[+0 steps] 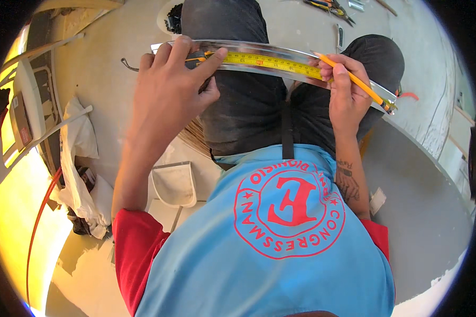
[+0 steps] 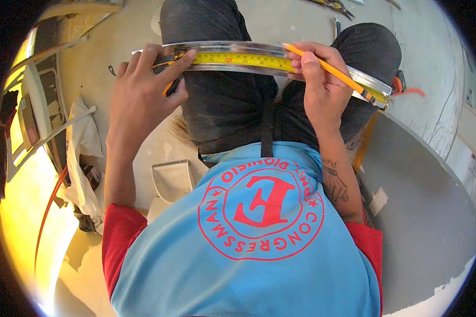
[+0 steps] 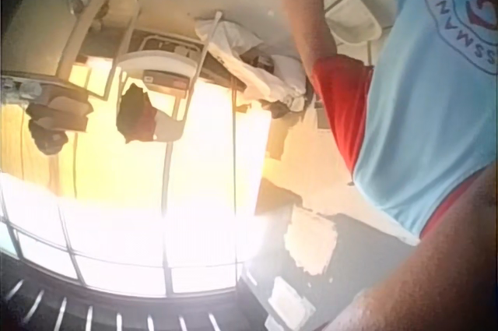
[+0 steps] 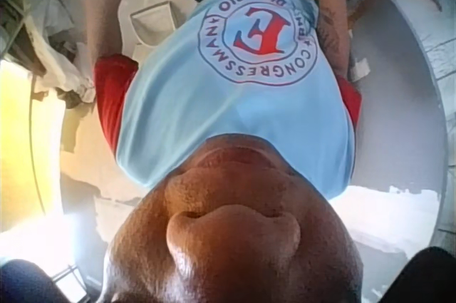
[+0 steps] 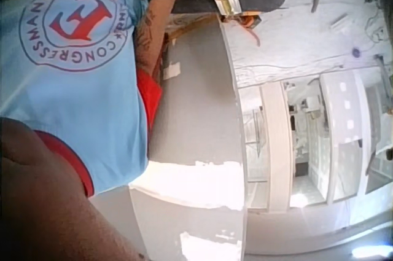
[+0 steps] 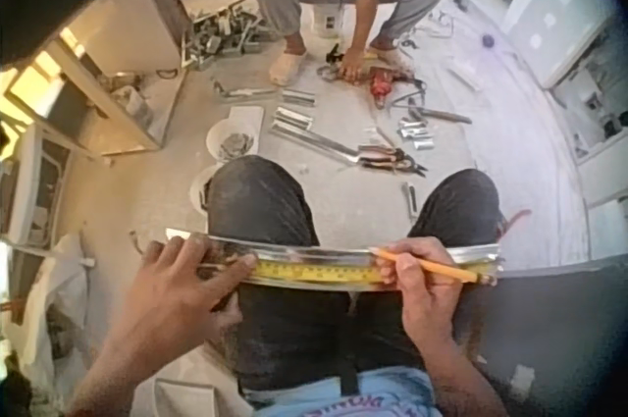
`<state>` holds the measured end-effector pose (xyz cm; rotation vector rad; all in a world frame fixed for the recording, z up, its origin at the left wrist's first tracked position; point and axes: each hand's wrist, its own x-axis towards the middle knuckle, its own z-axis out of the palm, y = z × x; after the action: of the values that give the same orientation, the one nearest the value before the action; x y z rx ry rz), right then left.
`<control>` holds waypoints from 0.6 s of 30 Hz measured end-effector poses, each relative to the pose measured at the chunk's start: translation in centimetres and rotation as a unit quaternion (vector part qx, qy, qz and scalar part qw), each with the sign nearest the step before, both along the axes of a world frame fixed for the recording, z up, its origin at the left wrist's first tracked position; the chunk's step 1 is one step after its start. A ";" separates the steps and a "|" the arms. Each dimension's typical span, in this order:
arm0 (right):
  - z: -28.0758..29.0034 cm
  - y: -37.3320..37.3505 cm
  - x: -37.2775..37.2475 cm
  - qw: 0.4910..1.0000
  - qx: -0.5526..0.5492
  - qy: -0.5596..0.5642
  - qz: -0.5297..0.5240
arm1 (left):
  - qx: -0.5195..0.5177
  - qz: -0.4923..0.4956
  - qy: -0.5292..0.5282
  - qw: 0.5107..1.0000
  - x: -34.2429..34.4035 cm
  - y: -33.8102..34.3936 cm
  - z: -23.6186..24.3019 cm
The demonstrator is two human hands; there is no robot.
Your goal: Measuring and cutting a curved metal track using a tape measure, square, and tin snips.
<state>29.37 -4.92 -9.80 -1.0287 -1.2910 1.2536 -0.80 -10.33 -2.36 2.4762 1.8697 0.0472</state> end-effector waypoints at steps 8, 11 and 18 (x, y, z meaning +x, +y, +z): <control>0.5 -0.6 -0.2 0.998 0.021 -0.054 0.000 | 0.053 -0.003 0.023 0.998 1.2 -0.6 -1.1; 2.0 -1.1 -1.0 0.999 0.025 -0.045 -0.001 | 0.059 0.000 0.022 0.998 1.6 -0.8 -1.2; 3.1 -1.1 -4.2 0.980 0.110 -0.156 0.056 | 0.061 0.001 0.012 0.998 2.0 -0.9 -1.0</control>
<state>25.19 -5.99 -6.67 -1.0300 -1.7098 1.0284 1.20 -11.26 -3.39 2.5647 1.9340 0.1374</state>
